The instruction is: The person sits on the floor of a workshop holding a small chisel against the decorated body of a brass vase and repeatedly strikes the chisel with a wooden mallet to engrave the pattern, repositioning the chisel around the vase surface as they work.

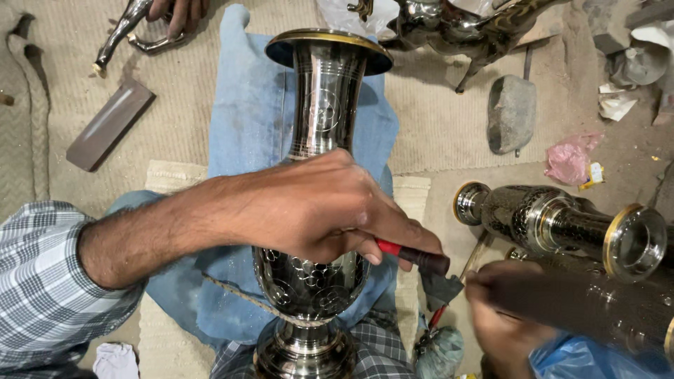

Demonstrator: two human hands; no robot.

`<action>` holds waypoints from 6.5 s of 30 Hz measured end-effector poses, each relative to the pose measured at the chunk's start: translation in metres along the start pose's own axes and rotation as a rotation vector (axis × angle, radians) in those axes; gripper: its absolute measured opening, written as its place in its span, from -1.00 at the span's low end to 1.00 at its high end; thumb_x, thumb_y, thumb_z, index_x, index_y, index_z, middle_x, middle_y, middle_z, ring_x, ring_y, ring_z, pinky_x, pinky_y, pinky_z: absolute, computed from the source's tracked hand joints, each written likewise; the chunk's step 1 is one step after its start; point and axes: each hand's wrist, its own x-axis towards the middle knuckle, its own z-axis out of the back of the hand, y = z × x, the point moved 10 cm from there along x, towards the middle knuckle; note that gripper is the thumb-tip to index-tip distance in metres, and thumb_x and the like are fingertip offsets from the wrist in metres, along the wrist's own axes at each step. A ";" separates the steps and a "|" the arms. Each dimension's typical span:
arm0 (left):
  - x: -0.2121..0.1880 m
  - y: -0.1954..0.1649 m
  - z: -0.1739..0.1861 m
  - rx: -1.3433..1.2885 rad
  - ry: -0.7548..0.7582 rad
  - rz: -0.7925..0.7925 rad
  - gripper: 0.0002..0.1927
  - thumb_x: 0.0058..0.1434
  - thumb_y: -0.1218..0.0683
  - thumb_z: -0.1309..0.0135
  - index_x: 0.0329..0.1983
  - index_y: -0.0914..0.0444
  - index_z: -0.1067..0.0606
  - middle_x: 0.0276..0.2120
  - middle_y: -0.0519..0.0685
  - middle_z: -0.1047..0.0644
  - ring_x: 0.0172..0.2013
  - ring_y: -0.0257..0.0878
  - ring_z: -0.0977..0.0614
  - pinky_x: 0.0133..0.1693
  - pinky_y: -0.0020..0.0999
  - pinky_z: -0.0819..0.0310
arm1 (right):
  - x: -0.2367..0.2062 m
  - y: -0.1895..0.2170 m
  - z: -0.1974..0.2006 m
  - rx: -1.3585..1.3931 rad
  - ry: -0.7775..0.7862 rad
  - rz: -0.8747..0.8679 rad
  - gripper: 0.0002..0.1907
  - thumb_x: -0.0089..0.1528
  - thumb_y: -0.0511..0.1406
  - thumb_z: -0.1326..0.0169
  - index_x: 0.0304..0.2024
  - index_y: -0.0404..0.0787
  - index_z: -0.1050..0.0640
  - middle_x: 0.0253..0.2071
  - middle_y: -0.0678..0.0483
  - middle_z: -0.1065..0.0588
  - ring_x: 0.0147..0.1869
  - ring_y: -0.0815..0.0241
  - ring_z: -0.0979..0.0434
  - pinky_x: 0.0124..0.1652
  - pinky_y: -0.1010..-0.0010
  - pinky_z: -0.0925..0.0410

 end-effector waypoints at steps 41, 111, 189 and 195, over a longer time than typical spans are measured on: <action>-0.001 -0.004 0.018 0.054 -0.147 0.148 -0.42 0.17 0.26 -0.20 0.28 0.09 -0.44 -0.30 -0.12 -0.71 -0.70 -0.34 -0.55 -0.72 -0.22 -0.21 | -0.048 -0.051 -0.038 0.133 -0.057 -0.131 -0.34 0.10 -0.68 -0.18 0.17 -0.32 -0.22 -0.17 -0.04 -0.46 -0.09 0.19 -0.51 -0.04 0.34 -0.46; -0.091 -0.016 0.039 0.033 -0.785 0.184 -0.57 0.35 0.32 -0.09 0.27 0.26 -0.40 0.04 0.10 -0.61 -0.03 -0.19 -0.75 -0.01 -0.28 -0.69 | -0.052 0.018 -0.052 0.686 -0.111 -0.067 -0.15 0.11 -0.61 -0.15 0.33 -0.14 -0.07 -0.19 0.02 -0.45 -0.14 0.19 -0.53 -0.14 0.29 -0.51; -0.104 0.017 -0.023 0.368 -1.132 0.772 -0.78 0.14 0.12 -0.38 -0.16 0.20 -0.64 -0.51 -0.09 -0.68 -0.55 -0.35 -0.61 -0.56 -0.44 -0.46 | 0.174 0.159 -0.066 -0.381 0.866 0.701 -0.06 -0.03 -0.48 -0.31 0.41 -0.04 -0.33 -0.37 0.04 -0.53 -0.44 0.25 -0.54 -0.47 0.38 -0.39; -0.085 -0.021 -0.013 0.410 -1.091 0.457 -0.64 0.28 0.24 -0.27 0.13 0.31 -0.51 -0.10 0.02 -0.69 -0.21 -0.27 -0.78 -0.24 -0.43 -0.67 | 0.187 0.155 -0.054 -0.240 0.764 0.422 0.03 -0.02 -0.42 -0.30 0.47 -0.27 -0.15 -0.23 0.06 -0.53 -0.19 0.23 -0.65 -0.14 0.41 -0.48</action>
